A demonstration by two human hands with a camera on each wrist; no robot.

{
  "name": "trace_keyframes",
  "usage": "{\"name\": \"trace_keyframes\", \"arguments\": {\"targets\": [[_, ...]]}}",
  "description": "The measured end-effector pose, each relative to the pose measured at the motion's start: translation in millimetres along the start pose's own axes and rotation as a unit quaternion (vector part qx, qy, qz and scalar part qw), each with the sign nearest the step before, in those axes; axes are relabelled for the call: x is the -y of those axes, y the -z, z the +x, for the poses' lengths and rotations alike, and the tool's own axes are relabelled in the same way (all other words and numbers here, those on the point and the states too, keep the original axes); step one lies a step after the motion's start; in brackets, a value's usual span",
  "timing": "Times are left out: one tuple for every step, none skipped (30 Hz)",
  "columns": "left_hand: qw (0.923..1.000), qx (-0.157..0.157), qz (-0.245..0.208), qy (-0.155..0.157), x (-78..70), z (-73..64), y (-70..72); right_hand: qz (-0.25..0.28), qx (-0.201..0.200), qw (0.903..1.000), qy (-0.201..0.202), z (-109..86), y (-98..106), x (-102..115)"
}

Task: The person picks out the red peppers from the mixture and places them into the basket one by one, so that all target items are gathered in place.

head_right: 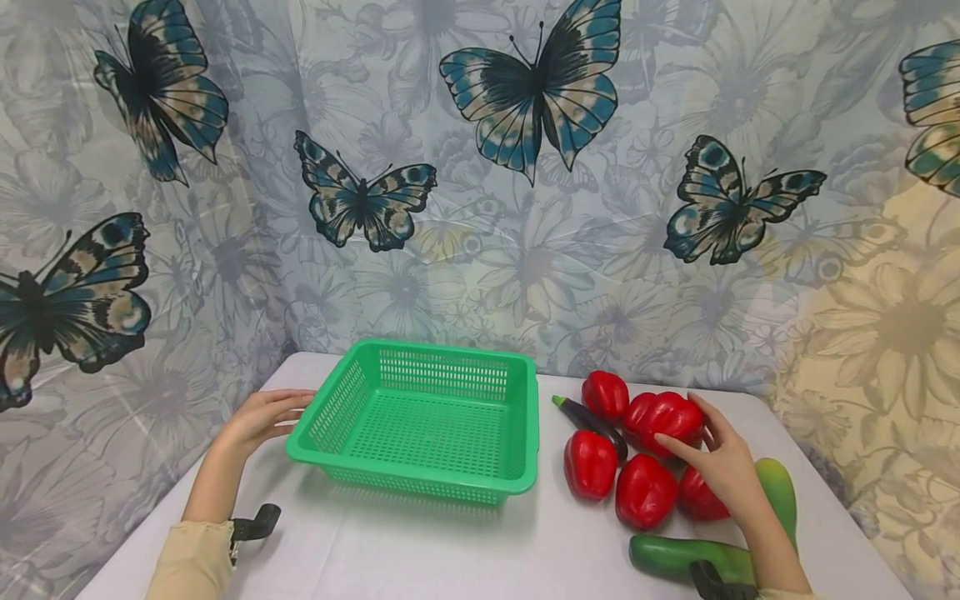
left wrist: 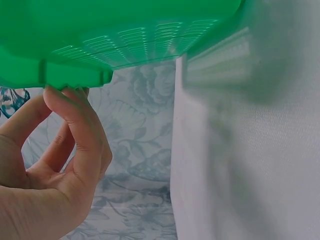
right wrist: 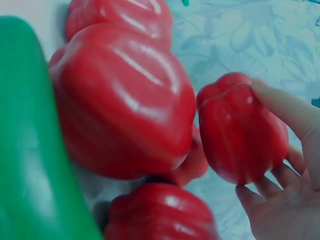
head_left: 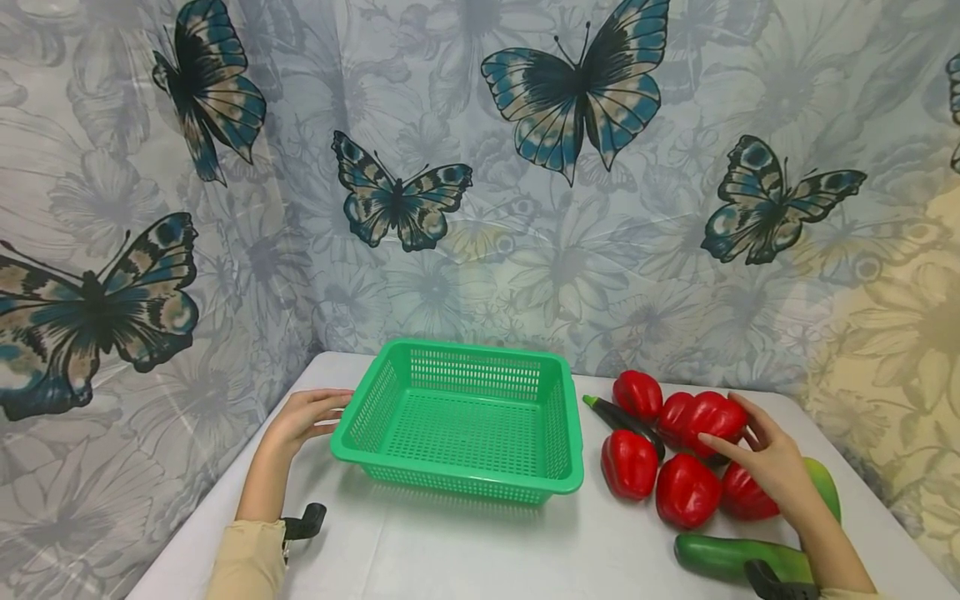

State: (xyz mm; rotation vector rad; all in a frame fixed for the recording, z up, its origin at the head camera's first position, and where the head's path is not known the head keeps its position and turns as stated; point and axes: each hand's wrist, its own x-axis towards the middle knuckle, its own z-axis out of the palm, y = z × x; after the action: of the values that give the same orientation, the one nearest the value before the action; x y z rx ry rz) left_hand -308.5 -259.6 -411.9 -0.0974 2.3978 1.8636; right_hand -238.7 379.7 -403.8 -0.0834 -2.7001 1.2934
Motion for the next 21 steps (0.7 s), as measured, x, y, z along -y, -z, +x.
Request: {"name": "trace_keyframes", "arguments": {"targets": [[1.0000,-0.001,-0.001,0.003,0.3,0.4,0.2,0.002,0.001,1.0000,-0.001,0.9,-0.1,2.1],[1.0000,0.000,0.002,0.004,0.7,0.7,0.6,0.005,0.001,1.0000,-0.002,1.7,-0.2,3.9],[1.0000,-0.001,0.001,0.007,1.0,1.0,0.7,0.005,0.002,1.0000,-0.001,2.5,-0.4,5.5],[1.0000,0.000,0.003,0.008,1.3,1.2,1.0,0.003,0.003,1.0000,-0.001,3.2,-0.6,7.0],[1.0000,0.000,0.003,0.009,1.6,1.5,0.8,-0.002,0.003,1.0000,0.000,4.0,-0.7,8.3],[1.0000,0.001,0.003,0.009,2.0,1.8,1.0,-0.006,0.003,1.0000,0.001,4.7,-0.9,9.4],[0.9999,-0.001,0.002,0.010,2.2,2.2,0.8,-0.010,0.003,0.9999,0.002,5.3,-1.1,10.3],[1.0000,0.000,0.005,0.008,2.3,2.4,0.8,-0.012,0.003,0.9999,0.003,5.7,-1.6,11.1],[1.0000,-0.001,0.004,0.009,2.3,2.5,0.4,-0.015,0.003,0.9999,0.004,6.2,-2.2,11.7],[1.0000,0.001,0.006,0.007,2.4,2.6,0.3,-0.015,0.003,0.9999,0.005,6.7,-2.9,12.3],[1.0000,0.000,0.005,0.007,2.5,2.7,0.2,-0.012,0.003,0.9999,0.005,7.0,-3.8,12.9],[1.0000,0.000,0.005,0.008,2.4,2.6,0.2,-0.005,0.004,1.0000,0.005,7.3,-4.9,13.5],[1.0000,-0.001,0.005,0.008,2.2,2.4,0.0,0.000,0.005,1.0000,0.004,7.4,-6.1,14.4],[1.0000,-0.002,0.004,0.008,1.9,2.1,-0.2,0.004,0.005,1.0000,0.003,7.4,-7.2,15.4],[1.0000,-0.002,0.003,0.009,1.6,1.8,-0.3,0.008,0.006,0.9999,0.003,7.5,-8.2,16.5],[1.0000,-0.003,0.003,0.008,1.2,1.4,-0.4,0.012,0.006,0.9999,0.002,7.6,-9.3,17.7],[1.0000,-0.004,0.004,0.008,0.8,1.0,-0.5,0.015,0.006,0.9999,0.001,7.7,-10.2,19.1],[0.9999,-0.005,0.004,0.009,0.3,0.6,-0.6,0.018,0.007,0.9998,0.002,7.9,-11.1,20.6],[0.9999,-0.007,0.006,0.009,-0.2,0.2,-0.8,0.018,0.006,0.9998,0.003,8.2,-11.9,22.2],[0.9999,-0.009,0.009,0.009,-0.8,-0.3,-1.1,0.018,0.006,0.9998,0.006,8.4,-12.6,23.7],[0.9998,-0.010,0.013,0.008,-1.4,-0.6,-1.2,0.019,0.006,0.9998,0.008,8.7,-13.2,25.4]]}}
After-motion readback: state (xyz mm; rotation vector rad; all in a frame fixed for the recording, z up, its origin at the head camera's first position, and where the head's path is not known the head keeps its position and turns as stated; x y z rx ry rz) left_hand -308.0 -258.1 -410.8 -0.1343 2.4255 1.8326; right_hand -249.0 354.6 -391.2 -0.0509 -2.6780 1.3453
